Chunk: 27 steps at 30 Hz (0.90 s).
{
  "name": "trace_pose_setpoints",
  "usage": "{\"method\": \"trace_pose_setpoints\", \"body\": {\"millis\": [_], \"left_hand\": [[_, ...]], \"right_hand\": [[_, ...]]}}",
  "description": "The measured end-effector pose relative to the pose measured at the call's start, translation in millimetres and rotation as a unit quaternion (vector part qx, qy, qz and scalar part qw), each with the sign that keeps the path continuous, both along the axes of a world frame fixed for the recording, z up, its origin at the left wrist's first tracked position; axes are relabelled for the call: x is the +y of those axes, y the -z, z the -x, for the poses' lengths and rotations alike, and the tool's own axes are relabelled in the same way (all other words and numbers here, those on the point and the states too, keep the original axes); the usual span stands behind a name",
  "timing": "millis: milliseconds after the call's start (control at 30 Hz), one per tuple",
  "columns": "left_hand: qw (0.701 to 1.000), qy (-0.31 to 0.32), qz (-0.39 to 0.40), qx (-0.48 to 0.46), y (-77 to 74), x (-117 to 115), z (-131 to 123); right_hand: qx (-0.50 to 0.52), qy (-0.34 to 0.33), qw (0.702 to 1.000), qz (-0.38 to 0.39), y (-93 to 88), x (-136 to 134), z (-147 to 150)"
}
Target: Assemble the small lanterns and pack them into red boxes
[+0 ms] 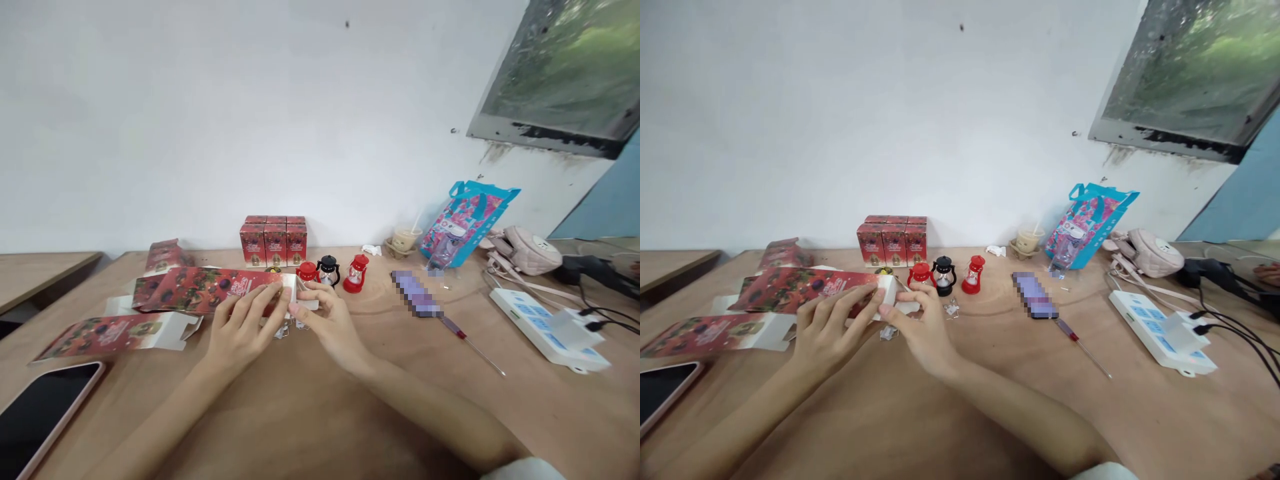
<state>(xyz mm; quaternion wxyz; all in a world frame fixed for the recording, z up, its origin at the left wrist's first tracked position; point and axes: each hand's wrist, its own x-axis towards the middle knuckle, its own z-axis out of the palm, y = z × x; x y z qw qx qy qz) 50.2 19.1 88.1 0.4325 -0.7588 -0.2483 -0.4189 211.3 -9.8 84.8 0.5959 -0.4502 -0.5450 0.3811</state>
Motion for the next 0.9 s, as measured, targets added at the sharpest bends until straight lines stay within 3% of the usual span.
{"method": "trace_pose_setpoints", "body": {"millis": [100, 300, 467, 600, 700, 800, 900], "left_hand": [[0.999, -0.028, -0.007, 0.025, -2.7, -0.4, 0.8], [0.999, -0.016, 0.038, 0.029, -10.2, 2.2, 5.4], [0.995, -0.033, 0.046, 0.084, -15.3, 0.9, 8.6], [0.998, 0.026, -0.007, 0.060, -29.6, 3.8, 25.8], [0.993, 0.068, -0.098, -0.013, -57.4, 20.8, 52.6], [0.986, 0.027, -0.109, -0.120, -87.4, 51.1, 79.3], [0.990, -0.025, 0.036, -0.133, -91.1, 84.6, 98.6]], "right_hand": [[0.007, -0.013, 0.999, 0.033, -1.5, 2.8, -2.4], [0.040, 0.046, 0.998, 0.012, 0.6, 5.6, -6.0], [-0.003, 0.049, 0.988, -0.144, -19.3, -10.0, -11.7], [-0.093, 0.079, 0.961, -0.248, -43.6, -20.1, -26.7], [-0.083, 0.147, 0.943, -0.286, -55.6, -15.7, -42.9], [-0.082, 0.218, 0.915, -0.328, -62.8, -6.4, -59.0], [-0.135, 0.280, 0.879, -0.361, -65.3, 4.0, -75.2]]}}
